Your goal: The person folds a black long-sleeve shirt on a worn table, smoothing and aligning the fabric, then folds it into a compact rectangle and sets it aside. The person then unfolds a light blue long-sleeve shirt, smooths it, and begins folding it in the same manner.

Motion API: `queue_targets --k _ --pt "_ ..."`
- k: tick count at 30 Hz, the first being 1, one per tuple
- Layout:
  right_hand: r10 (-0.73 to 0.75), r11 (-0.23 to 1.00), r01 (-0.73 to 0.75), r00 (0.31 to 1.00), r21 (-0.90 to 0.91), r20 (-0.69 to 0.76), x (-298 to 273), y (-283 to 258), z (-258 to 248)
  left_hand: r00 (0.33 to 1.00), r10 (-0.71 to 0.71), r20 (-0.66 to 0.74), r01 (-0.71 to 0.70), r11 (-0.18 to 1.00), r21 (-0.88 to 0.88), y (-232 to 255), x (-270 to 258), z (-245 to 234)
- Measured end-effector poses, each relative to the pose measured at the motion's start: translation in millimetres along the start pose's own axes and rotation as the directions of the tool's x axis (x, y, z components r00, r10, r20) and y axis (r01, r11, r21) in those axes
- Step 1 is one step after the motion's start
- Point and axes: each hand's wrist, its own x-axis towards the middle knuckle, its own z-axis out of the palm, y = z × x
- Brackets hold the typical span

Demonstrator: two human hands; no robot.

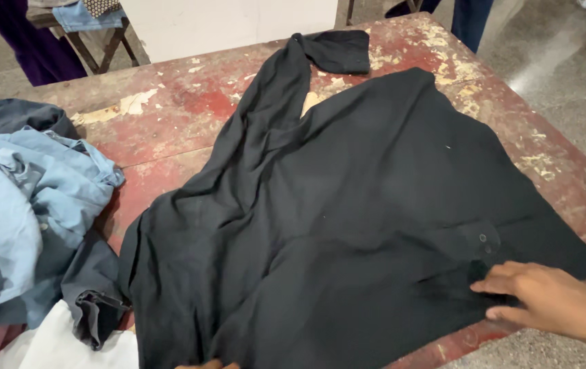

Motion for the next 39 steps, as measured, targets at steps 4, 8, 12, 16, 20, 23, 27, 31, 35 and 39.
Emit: queue_targets --k 4,8,12,16,20,23,27,31,35,39 --pt "0.109 0.988 -0.104 0.993 0.111 -0.048 25.5 -9.5 -46.6 0.987 -0.065 -0.145 0.055 0.996 -0.075 8.2 17.8 -52.5" --pt "-0.207 0.941 0.299 0.878 0.157 -0.432 109.0 -53.2 -88.4 0.864 -0.131 -0.486 0.261 0.942 0.210 -33.7 64.0 -80.3" --pt "-0.324 0.890 0.428 0.837 0.159 -0.441 205.2 -96.8 -93.9 0.612 -0.292 -0.735 0.621 0.753 0.219 -132.1 121.9 -78.2" --pt "-0.244 0.942 0.324 0.836 0.083 -0.491 289.4 -118.8 -94.3 0.266 -0.816 -0.513 0.809 0.478 -0.341 -210.0 161.5 -76.8" --pt "-0.082 0.974 0.185 0.826 0.131 -0.558 335.9 -120.3 -88.6 0.257 -0.878 -0.403 0.729 0.450 -0.516 -229.9 203.7 -88.4" --pt "-0.057 0.974 0.171 0.815 0.146 -0.576 345.4 -115.4 -83.2 0.266 -0.899 -0.349 0.733 0.424 -0.532 -231.9 233.1 -103.9" --pt "-0.056 0.970 0.176 0.831 0.166 -0.554 343.8 -113.0 -76.7 0.391 -0.884 -0.256 0.742 0.467 -0.480 -263.9 241.8 -107.1" --pt "-0.071 0.968 0.196 0.815 0.159 -0.575 342.6 -111.9 -78.7 0.014 -0.804 -0.594 0.441 0.538 -0.718 -347.9 198.2 -91.0" --pt "-0.096 0.961 0.224 0.821 0.162 -0.563 343.1 -113.6 -81.0 0.056 -0.789 -0.612 0.562 0.531 -0.634 -420.2 130.8 -61.2" --pt "-0.100 0.961 0.226 0.817 0.157 -0.567 343.8 -112.5 -78.8 0.255 -0.831 -0.494 0.454 0.555 -0.697 -419.5 98.3 -49.1"
